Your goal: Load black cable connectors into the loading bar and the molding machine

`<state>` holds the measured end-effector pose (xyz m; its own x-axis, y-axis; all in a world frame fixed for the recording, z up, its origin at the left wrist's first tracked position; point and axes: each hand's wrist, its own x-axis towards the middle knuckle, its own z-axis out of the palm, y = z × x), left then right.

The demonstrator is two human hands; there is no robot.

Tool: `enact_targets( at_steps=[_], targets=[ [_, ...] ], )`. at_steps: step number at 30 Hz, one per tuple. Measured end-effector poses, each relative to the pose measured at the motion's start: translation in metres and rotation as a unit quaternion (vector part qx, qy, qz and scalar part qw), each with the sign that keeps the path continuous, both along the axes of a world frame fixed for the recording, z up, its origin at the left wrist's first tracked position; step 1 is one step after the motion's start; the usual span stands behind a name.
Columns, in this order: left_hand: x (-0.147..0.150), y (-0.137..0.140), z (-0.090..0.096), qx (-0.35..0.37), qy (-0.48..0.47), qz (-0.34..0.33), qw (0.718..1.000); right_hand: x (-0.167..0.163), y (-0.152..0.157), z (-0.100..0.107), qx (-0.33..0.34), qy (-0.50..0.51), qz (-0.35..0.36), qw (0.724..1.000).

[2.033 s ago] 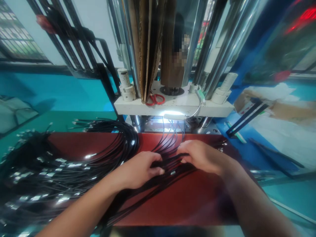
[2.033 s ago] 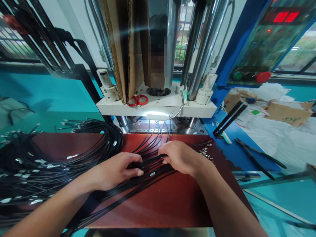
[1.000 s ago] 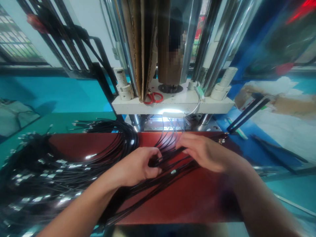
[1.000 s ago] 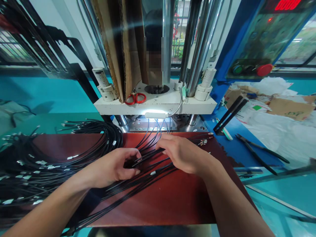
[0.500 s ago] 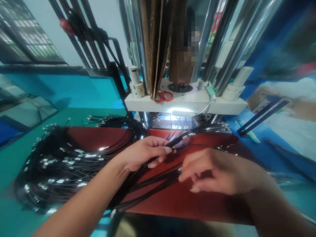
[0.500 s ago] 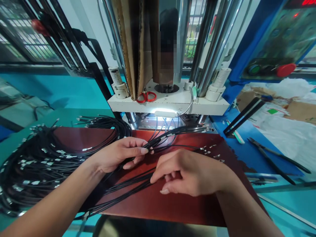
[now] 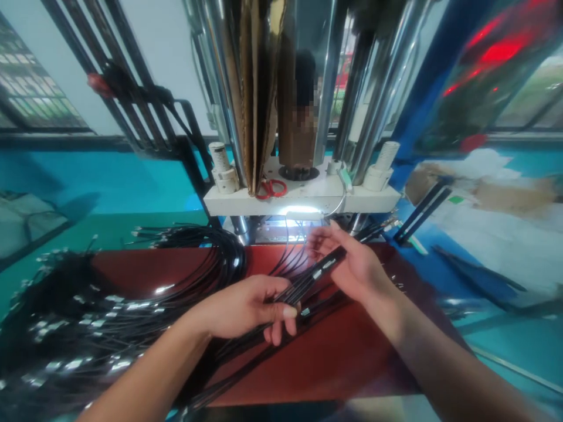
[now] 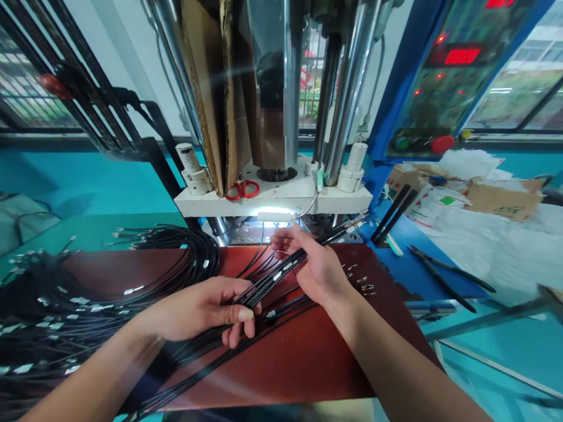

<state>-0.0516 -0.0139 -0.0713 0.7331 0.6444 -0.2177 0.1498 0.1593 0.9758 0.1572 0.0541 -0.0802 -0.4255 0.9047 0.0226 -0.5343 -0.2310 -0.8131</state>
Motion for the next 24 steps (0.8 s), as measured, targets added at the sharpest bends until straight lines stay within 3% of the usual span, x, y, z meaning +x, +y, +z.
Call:
enact_targets(
  at_steps=[3, 6, 10, 12, 15, 20, 24],
  targets=[
    [0.004, -0.005, 0.008, 0.048, 0.056, -0.008, 0.997, 0.01, 0.0, 0.007, 0.046, -0.023, 0.068, 0.996],
    [0.015, -0.008, 0.02, 0.101, 0.057, 0.038, 0.993, 0.02, -0.006, 0.016, 0.111, -0.068, 0.127, 0.983],
    [0.046, 0.001, 0.032, 0.159, -0.001, 0.127, 0.979, 0.027, -0.013, 0.024, 0.198, -0.12, 0.12, 0.965],
    [0.061, 0.008, 0.033, 0.149, -0.041, 0.142, 0.978, 0.028, -0.014, 0.026, 0.219, -0.127, 0.105, 0.962],
    [0.074, 0.014, 0.033, 0.14, -0.052, 0.166, 0.975, 0.027, -0.011, 0.026, 0.203, -0.119, 0.077, 0.969],
    [0.068, 0.011, 0.033, 0.112, -0.044, 0.222, 0.968, 0.027, -0.003, 0.025, 0.122, -0.111, -0.066, 0.984],
    [0.055, 0.005, 0.038, 0.091, -0.006, 0.152, 0.984, 0.03, -0.003, 0.028, 0.09, -0.133, -0.096, 0.982]
  ],
)
